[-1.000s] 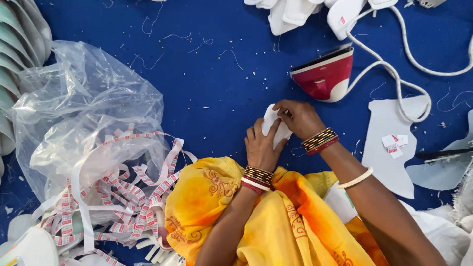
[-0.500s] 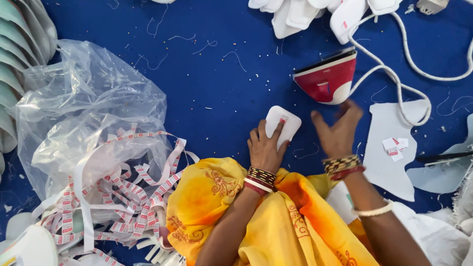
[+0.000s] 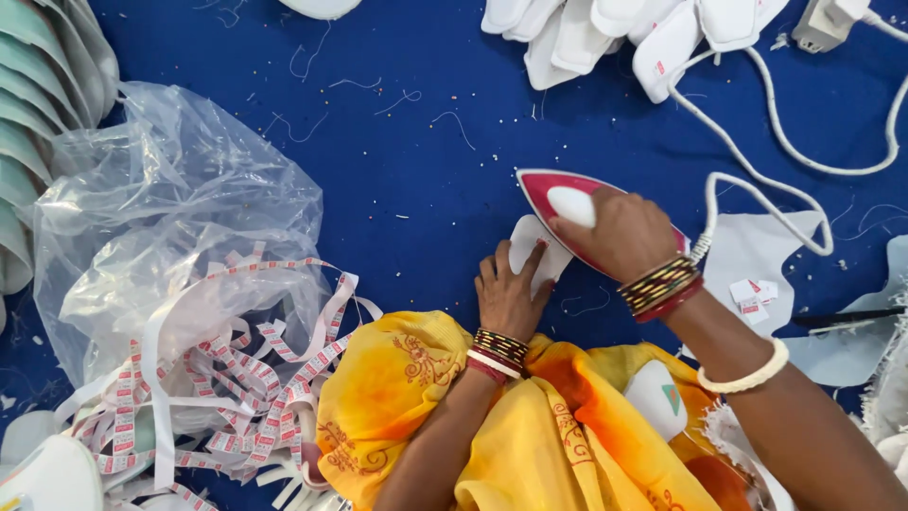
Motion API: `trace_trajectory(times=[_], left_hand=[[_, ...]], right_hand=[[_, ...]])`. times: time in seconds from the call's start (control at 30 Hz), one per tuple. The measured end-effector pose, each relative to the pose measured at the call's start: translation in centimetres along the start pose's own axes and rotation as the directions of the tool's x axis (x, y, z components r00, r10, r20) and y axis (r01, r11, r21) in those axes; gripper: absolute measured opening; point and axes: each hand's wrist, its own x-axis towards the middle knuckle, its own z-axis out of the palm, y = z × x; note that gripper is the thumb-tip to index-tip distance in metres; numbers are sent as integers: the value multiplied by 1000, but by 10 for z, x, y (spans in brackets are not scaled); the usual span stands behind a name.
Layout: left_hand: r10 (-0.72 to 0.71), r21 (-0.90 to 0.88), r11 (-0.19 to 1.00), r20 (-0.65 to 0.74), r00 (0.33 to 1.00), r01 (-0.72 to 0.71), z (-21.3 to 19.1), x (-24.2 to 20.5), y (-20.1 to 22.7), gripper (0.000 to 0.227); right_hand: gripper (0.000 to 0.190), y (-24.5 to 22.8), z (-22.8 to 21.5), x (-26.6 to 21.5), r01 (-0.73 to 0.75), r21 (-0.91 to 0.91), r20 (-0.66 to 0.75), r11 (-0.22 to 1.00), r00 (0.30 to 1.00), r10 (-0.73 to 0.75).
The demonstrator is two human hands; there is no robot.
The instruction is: The person sits on a blue floor and uses a red electric iron to press white face masks. They pick up masks from a pile, place them on the floor, and iron them flat before moving them aside.
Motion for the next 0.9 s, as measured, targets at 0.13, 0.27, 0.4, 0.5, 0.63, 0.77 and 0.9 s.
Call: trace_trajectory(times=[0.13, 0.27, 0.4, 0.5, 0.63, 0.77, 0.9], left_hand=[[7, -6, 1000, 0, 1000, -7, 1, 0, -2, 66], [4, -25, 1000, -3, 1000, -4, -5, -1, 1, 65], [-17, -130, 991, -24, 1000, 14, -16, 3, -4, 67], [-69, -246, 967, -10, 998, 64, -14, -1, -9, 77], [-108, -323, 941, -11, 994, 99, 1, 2, -20, 87], [-119, -373, 922, -23, 993, 102, -7, 8, -14, 83], [-253, -372, 885, 117, 960, 279, -16, 8, -6, 80]], right_hand=[[63, -9, 33, 0, -61, -85, 136, 995, 988, 72], [61, -11, 34, 1, -86, -64, 110, 994, 990, 93], [61, -15, 35, 19, -70, -77, 36, 995, 997, 73], [60, -21, 28, 32, -98, -54, 47, 994, 994, 100], [58, -26, 6, 26, -69, 25, 63, 997, 996, 68], [62, -31, 32, 4, -52, -38, 153, 998, 987, 57], [62, -26, 42, 9, -51, 4, 152, 999, 987, 49]])
